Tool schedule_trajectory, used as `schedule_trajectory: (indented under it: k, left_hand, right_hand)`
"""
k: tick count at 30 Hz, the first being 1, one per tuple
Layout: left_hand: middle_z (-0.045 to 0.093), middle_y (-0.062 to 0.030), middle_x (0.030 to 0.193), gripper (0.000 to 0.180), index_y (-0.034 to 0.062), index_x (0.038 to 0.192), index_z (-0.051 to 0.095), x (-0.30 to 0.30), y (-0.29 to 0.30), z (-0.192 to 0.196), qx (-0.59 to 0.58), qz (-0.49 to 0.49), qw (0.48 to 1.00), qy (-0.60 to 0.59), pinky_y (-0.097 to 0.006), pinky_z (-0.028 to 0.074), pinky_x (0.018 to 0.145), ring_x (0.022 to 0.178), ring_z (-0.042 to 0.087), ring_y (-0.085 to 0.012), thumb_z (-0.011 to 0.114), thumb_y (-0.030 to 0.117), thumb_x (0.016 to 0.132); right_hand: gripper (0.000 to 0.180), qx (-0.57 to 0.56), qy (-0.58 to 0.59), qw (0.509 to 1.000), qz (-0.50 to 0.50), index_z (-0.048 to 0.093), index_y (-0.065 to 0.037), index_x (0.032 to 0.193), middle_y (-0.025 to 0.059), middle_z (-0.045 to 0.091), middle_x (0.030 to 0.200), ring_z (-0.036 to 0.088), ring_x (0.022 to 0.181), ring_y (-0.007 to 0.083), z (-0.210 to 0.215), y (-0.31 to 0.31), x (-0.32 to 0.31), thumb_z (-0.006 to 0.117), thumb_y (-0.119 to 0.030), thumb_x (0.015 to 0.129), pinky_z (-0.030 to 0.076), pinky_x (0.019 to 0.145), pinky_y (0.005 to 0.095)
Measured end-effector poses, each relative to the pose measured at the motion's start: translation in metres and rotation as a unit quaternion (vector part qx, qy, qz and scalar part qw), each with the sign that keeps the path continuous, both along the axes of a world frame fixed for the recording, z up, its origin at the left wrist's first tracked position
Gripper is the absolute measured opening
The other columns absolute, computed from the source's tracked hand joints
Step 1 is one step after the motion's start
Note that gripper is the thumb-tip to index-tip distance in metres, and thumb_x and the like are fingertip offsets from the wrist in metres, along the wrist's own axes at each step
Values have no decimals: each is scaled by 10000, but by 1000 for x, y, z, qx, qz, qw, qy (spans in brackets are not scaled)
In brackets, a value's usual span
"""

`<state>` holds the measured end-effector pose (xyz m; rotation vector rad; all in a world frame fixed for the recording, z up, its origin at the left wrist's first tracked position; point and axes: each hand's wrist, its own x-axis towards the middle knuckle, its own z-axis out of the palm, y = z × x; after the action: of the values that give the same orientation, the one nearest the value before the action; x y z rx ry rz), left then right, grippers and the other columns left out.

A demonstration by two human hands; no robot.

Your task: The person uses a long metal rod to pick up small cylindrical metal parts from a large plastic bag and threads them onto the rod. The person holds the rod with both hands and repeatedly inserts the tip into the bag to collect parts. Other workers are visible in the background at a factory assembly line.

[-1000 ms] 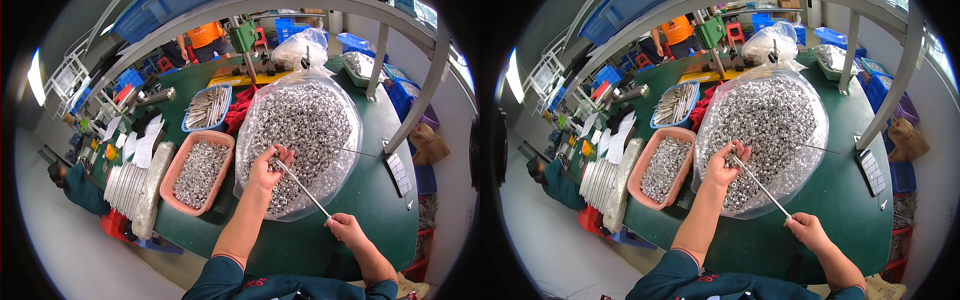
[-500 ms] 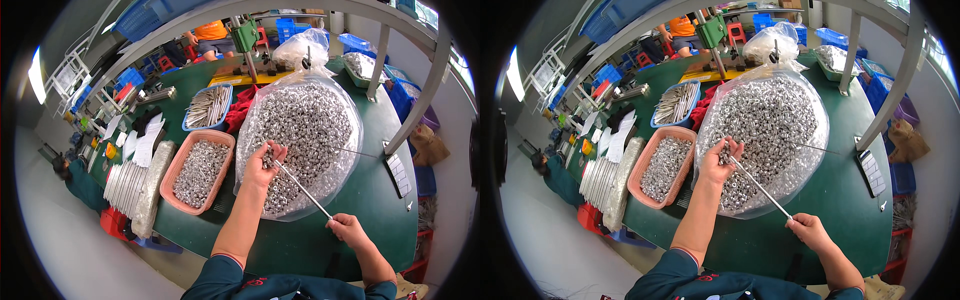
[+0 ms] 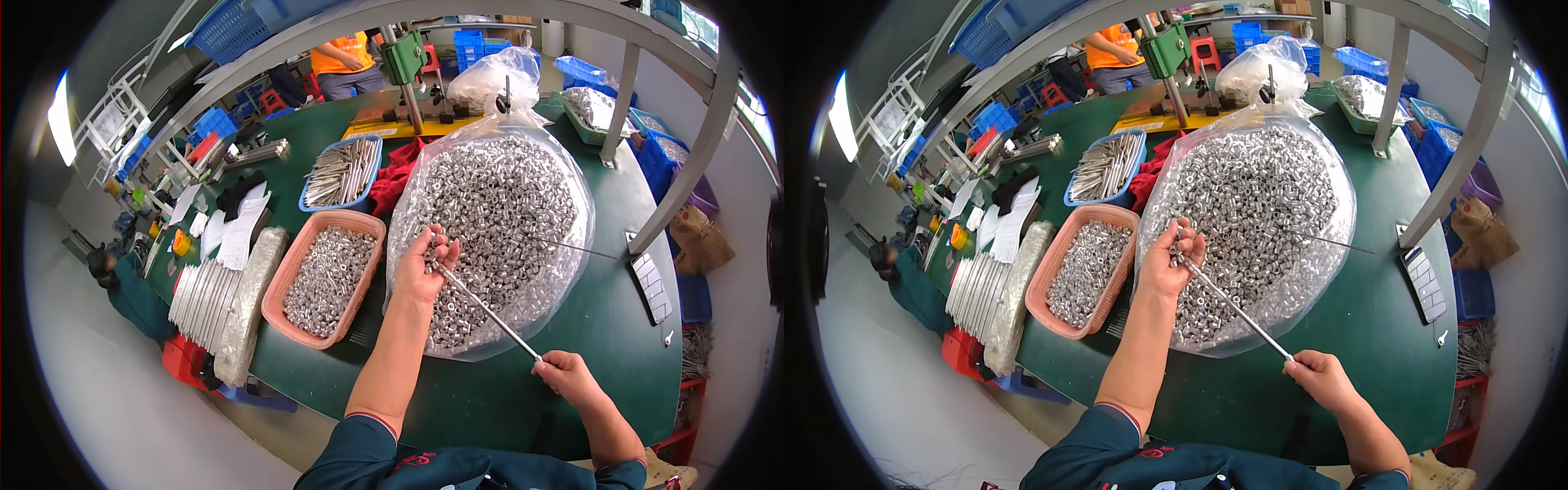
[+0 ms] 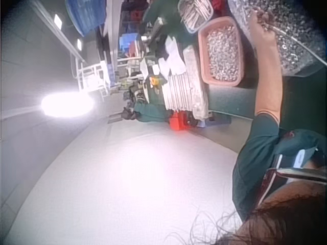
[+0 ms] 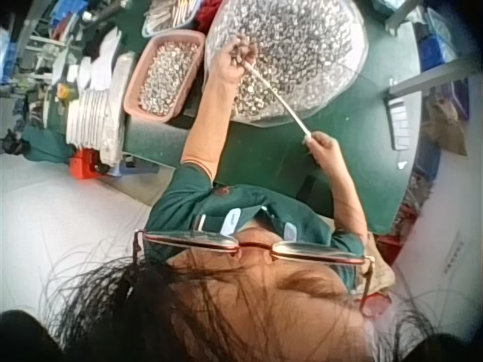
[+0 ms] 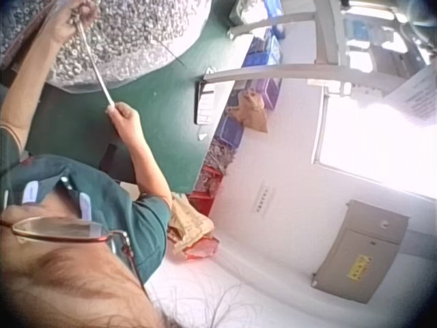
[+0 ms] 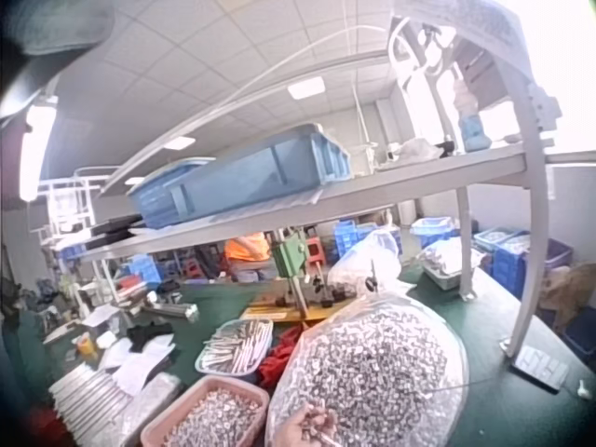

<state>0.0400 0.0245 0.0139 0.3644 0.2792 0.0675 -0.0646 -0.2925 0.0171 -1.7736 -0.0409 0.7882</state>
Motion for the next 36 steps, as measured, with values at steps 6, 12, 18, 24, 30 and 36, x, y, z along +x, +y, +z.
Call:
schedule_trajectory:
  k: [6, 12, 18, 24, 30, 36]
  left_hand:
    - [563, -41, 764, 184, 36, 1030, 565, 0, 1, -3, 5, -16, 1000, -12, -313, 531, 732, 495, 443, -71, 614, 176, 921]
    - [551, -43, 774, 170, 26, 1031, 561, -3, -7, -7, 24, -94, 995, -28, -298, 523, 681, 476, 417, -60, 587, 164, 936]
    - [522, -65, 754, 197, -41, 1041, 544, 0, -13, -3, -83, -64, 994, 16, -311, 562, 720, 564, 480, -96, 596, 105, 919]
    - [502, -61, 749, 195, -62, 1035, 546, 1, -9, -8, -109, -44, 993, 10, -340, 582, 770, 622, 524, -126, 601, 76, 909]
    - [485, -61, 721, 192, -63, 1026, 532, 1, -8, -6, -117, -19, 993, 7, -359, 580, 816, 616, 525, -135, 594, 80, 914]
    - [485, -67, 722, 181, -52, 1023, 518, 2, -10, -5, -93, -20, 995, -28, -377, 578, 838, 614, 528, -141, 580, 86, 923]
  right_hand:
    - [223, -7, 11, 1000, -6, 663, -20, 887, -49, 505, 665, 437, 599, 42, 4, 1, -1, 604, -233, 918, 349, 529, 222]
    - [227, -27, -10, 1000, 11, 666, -21, 894, -47, 491, 656, 421, 569, 35, 6, -1, 1, 601, -237, 922, 339, 499, 211]
    - [221, 31, 58, 998, -7, 661, -32, 909, -53, 478, 645, 406, 542, 34, -5, -4, 2, 598, -243, 925, 327, 476, 203]
    - [213, 44, 58, 997, -13, 651, -31, 900, -55, 471, 639, 399, 531, 32, -6, -1, 2, 597, -236, 926, 321, 472, 197]
    - [215, 76, 61, 995, -21, 648, -31, 892, -58, 468, 635, 400, 529, 31, -6, -1, 1, 596, -236, 926, 322, 471, 195]
    - [219, 66, 59, 996, -12, 647, -24, 902, -60, 470, 637, 404, 534, 31, -8, -2, 0, 598, -236, 926, 328, 476, 194]
